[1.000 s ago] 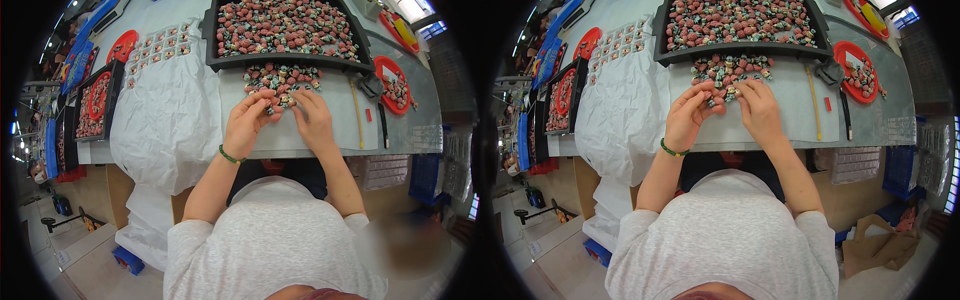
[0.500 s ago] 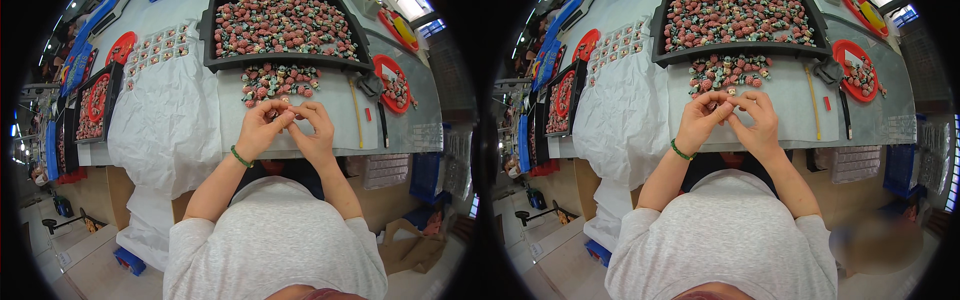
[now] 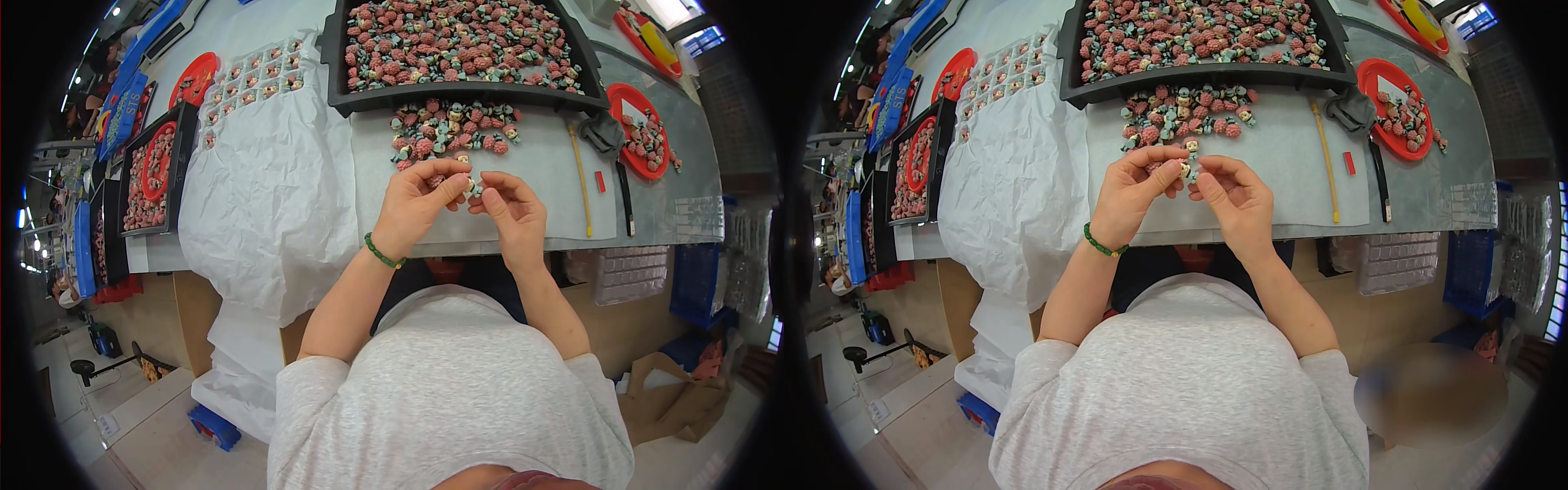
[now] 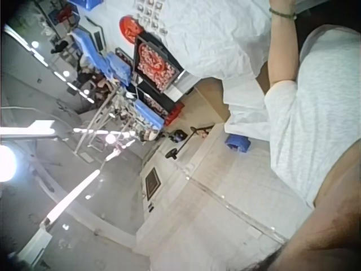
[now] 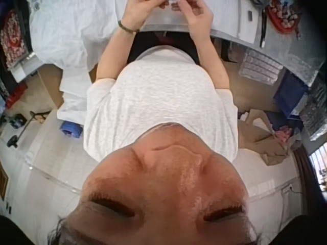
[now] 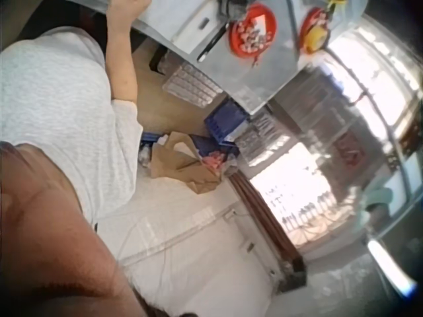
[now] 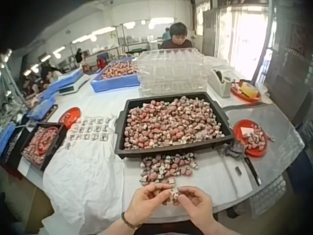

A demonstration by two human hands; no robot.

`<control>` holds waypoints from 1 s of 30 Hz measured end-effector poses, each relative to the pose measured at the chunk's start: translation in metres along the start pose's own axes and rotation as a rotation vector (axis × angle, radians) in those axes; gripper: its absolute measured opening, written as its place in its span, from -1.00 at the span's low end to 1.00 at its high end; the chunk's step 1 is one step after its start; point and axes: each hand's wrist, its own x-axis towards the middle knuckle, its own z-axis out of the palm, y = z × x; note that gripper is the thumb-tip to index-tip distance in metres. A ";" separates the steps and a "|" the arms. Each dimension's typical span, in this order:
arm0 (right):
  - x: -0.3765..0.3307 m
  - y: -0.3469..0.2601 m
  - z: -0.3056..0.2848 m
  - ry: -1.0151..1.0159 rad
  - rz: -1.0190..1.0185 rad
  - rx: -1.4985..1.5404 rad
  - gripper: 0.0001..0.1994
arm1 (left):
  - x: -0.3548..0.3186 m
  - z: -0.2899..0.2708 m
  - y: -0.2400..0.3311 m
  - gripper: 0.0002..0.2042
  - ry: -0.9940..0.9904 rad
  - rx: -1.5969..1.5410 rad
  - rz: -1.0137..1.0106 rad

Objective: The person assembles miniature figurines by fitting components together by hand and places the figurines into a compartmentalized tray and onto a plate.

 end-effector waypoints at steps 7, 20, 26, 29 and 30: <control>-0.003 0.004 0.000 -0.004 -0.003 -0.081 -0.82 | 0.001 -0.002 -0.001 -0.84 -0.034 -0.034 -0.048; -0.005 0.015 -0.007 -0.035 -0.445 -0.395 -0.63 | -0.002 -0.005 0.004 -0.76 -0.141 -0.236 -0.066; -0.006 0.016 -0.009 -0.044 -0.506 -0.457 -0.67 | -0.005 -0.002 0.005 -0.75 -0.112 -0.220 -0.076; -0.006 0.016 -0.009 -0.020 -0.489 -0.439 -0.70 | -0.005 -0.001 0.007 -0.74 -0.107 -0.214 -0.071; -0.006 0.015 -0.008 0.004 -0.461 -0.414 -0.72 | -0.005 -0.001 0.008 -0.76 -0.115 -0.203 -0.090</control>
